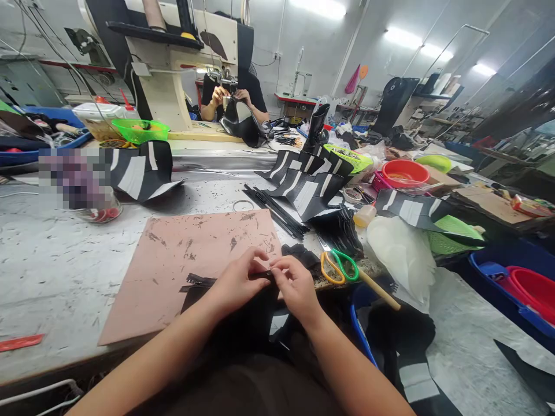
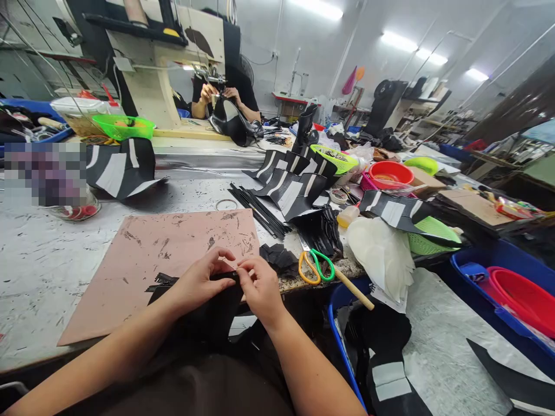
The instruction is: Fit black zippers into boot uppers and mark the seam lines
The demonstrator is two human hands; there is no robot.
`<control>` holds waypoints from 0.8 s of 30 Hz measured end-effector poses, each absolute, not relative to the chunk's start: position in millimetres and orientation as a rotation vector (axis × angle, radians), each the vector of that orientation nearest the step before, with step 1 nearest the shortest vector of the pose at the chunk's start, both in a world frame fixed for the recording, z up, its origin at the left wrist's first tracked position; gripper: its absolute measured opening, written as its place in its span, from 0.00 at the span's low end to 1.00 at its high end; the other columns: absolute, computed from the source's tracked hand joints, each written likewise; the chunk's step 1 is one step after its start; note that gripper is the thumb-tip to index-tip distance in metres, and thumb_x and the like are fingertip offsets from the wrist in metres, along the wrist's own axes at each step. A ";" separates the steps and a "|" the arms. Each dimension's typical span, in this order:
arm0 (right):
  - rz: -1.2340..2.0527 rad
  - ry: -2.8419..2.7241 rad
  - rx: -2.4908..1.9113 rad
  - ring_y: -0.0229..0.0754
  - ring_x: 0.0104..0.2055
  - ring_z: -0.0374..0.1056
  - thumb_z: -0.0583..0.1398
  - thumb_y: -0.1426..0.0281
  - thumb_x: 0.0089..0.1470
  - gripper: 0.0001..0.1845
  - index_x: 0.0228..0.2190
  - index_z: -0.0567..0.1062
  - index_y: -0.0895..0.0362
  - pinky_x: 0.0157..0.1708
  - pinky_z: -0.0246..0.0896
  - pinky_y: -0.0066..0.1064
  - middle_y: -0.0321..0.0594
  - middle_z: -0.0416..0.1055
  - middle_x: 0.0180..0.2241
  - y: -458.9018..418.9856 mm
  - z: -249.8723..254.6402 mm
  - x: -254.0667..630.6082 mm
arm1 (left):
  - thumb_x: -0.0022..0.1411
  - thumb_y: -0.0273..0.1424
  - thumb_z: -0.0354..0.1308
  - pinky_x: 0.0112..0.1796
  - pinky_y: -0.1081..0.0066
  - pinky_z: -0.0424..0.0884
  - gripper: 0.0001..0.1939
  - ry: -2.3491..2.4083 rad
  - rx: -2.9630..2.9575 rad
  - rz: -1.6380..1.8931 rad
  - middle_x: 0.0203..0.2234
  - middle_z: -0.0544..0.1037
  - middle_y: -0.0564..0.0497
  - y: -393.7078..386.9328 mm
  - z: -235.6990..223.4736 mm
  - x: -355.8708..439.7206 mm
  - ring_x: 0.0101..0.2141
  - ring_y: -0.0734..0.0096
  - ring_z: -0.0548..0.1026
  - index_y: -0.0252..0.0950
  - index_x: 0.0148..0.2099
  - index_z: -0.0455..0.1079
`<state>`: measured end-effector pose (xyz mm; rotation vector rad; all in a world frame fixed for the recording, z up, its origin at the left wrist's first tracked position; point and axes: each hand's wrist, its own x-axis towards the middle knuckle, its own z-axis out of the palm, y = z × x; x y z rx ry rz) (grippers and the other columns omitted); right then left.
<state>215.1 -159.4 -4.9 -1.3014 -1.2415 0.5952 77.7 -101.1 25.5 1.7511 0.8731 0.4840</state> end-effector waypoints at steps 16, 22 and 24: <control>1.214 -1.687 -1.408 0.47 0.38 0.68 0.55 0.61 0.49 0.20 0.41 0.73 0.59 0.38 0.64 0.37 0.45 0.73 0.36 -227.4 10.5 179.7 | 0.52 0.25 0.52 0.36 0.72 0.64 0.17 0.831 1.909 0.453 0.32 0.71 0.55 -129.7 51.8 12.5 0.34 0.73 0.69 0.41 0.46 0.59; 1.158 -1.554 -1.528 0.37 0.17 0.61 0.57 0.54 0.45 0.19 0.25 0.74 0.57 0.17 0.59 0.27 0.37 0.67 0.18 -218.6 33.1 174.1 | 0.46 0.33 0.63 0.32 0.74 0.62 0.20 0.933 1.884 0.166 0.27 0.69 0.56 -128.5 50.5 -56.3 0.30 0.73 0.67 0.39 0.43 0.65; 1.180 -1.489 -1.579 0.33 0.12 0.54 0.59 0.51 0.41 0.20 0.21 0.72 0.57 0.10 0.51 0.25 0.34 0.63 0.14 -220.1 46.6 183.4 | 0.46 0.33 0.62 0.31 0.75 0.62 0.13 0.903 1.822 0.132 0.26 0.69 0.56 -135.6 58.3 -76.3 0.29 0.74 0.67 0.37 0.36 0.67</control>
